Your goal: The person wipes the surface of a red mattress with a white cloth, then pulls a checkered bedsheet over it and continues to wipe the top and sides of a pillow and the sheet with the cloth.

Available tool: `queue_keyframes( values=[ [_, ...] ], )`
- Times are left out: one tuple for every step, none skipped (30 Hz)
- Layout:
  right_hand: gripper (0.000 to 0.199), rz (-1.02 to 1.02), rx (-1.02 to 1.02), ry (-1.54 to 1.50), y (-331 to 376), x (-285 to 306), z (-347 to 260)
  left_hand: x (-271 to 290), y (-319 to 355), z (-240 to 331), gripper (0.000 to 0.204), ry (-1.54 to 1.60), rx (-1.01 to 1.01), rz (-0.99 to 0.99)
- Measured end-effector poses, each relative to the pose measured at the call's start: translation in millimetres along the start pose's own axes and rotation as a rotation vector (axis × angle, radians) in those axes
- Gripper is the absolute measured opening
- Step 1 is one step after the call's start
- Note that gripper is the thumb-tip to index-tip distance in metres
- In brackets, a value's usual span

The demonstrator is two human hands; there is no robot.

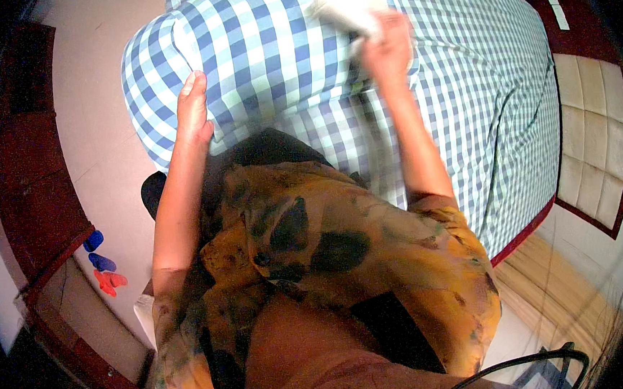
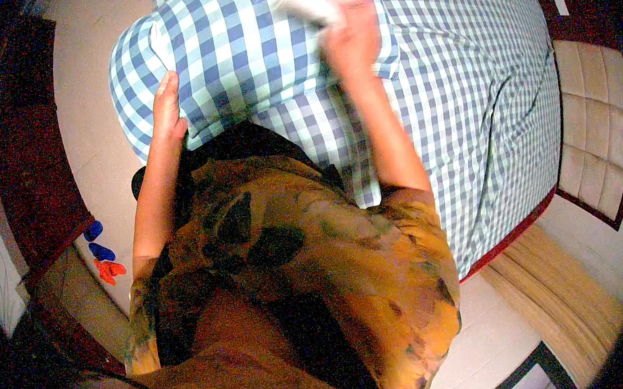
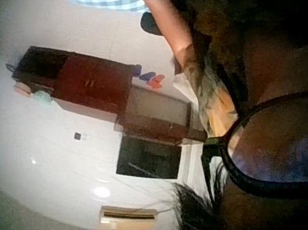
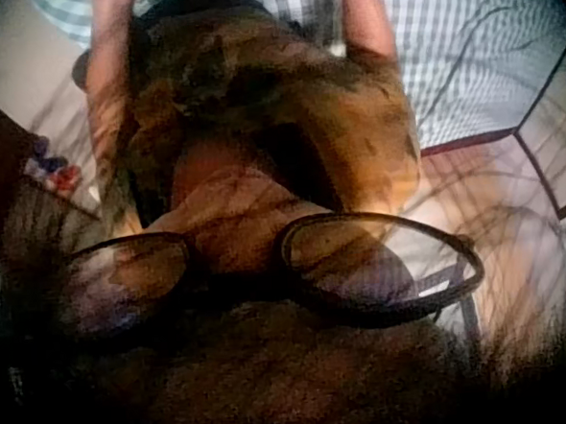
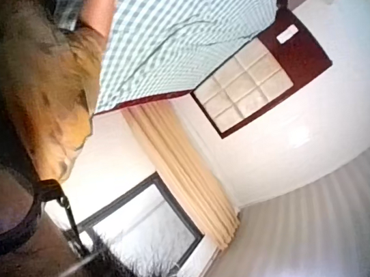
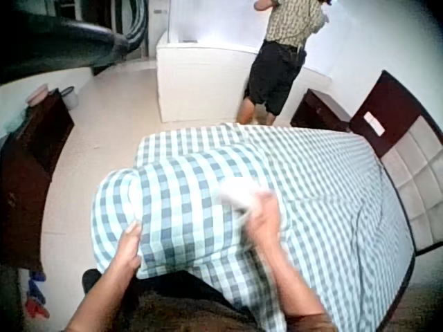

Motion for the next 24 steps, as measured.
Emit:
queue_keyframes(
  values=[
    [0.036, 0.001, -0.087, 0.18, 0, 14, 39, -11, 12, 5, 0.056, -0.022, -0.024, 0.005],
    [0.034, -0.024, -0.326, 0.348, 6, 21, 70, -18, 19, 9, 0.061, -0.047, -0.054, 0.006],
    [0.036, -0.126, -0.569, 0.4, 3, 28, 71, -14, 15, 7, 0.06, -0.036, -0.051, 0.012],
    [0.037, -0.152, -0.586, 0.282, 6, 24, 62, -8, 4, 1, 0.06, -0.02, -0.038, 0.012],
    [0.039, -0.178, -0.6, 0.164, 13, 9, 49, -2, -6, -4, 0.059, -0.004, -0.027, 0.014],
    [0.038, -0.038, -0.326, 0.153, 37, -20, 29, -2, -10, -3, 0.057, 0.009, -0.02, -0.001],
    [0.037, -0.086, -0.128, 0.062, 49, -40, -21, 4, -12, -4, 0.055, 0.022, -0.017, 0.005],
    [0.04, -0.284, -0.071, -0.143, 56, -53, -64, 5, -12, -6, 0.053, 0.038, -0.016, 0.009],
    [0.044, -0.323, 0.01, -0.27, 76, -68, -95, 1, -11, -7, 0.05, 0.01, -0.034, -0.014],
    [0.047, -0.392, -0.064, -0.418, 98, -85, -117, -4, -8, -5, 0.046, 0.03, -0.028, -0.043],
    [0.048, -0.501, -0.056, -0.45, 89, -77, -126, -7, 0, -2, 0.042, 0.062, -0.025, -0.059],
    [0.048, -0.6, -0.055, -0.485, 72, -63, -134, -8, 4, 2, 0.039, 0.079, -0.024, -0.076],
    [0.049, -0.705, -0.054, -0.514, 65, -54, -136, -6, 4, 4, 0.03, 0.072, -0.041, -0.144],
    [0.049, -0.5, 0.009, -0.432, 62, -41, -116, -6, 9, 4, 0.032, -0.065, -0.099, -0.119],
    [0.047, -0.29, 0.172, -0.234, 52, -27, -87, -10, 16, 6, 0.033, -0.206, -0.159, -0.087],
    [0.044, -0.037, 0.134, -0.272, 33, -6, -60, -11, 21, 5, 0.035, -0.343, -0.22, -0.061],
    [0.041, 0.011, 0.104, -0.08, 19, 15, -30, -10, 26, 2, 0.04, -0.671, -0.485, 0.025],
    [0.04, 0.034, 0.018, 0.183, 17, 26, 9, 0, 18, -22, 0.039, -0.978, -0.935, 0.32],
    [0.036, 0.107, -0.07, 0.323, 21, 35, 49, -8, 32, -17, 0.034, -1.058, -0.7, 0.204],
    [0.037, 0.044, -0.327, 0.383, 24, 39, 76, -15, 48, -12, 0.031, -1.125, -0.463, 0.098],
    [0.038, -0.012, -0.528, 0.322, 30, 34, 95, -10, 41, -20, 0.026, -0.966, -0.508, 0.101],
    [0.04, -0.073, -0.73, 0.255, 35, 29, 97, -4, 33, -23, 0.025, -0.897, -0.483, 0.084],
    [0.04, -0.069, -0.567, 0.289, 47, 13, 82, 2, 24, -24, 0.024, -0.827, -0.458, 0.066],
    [0.041, -0.066, -0.408, 0.315, 53, -10, 41, 5, 18, -24, 0.023, -0.764, -0.432, 0.054]
  ],
)
Point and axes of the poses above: each hand's wrist, its own y-axis away from the middle knuckle, its own x-axis out of the back of the hand, z = x × y, the point moved 2 cm from there along -y, towards the middle knuckle, and after that the axes turned 15 degrees about x, right-handed, at the moved point
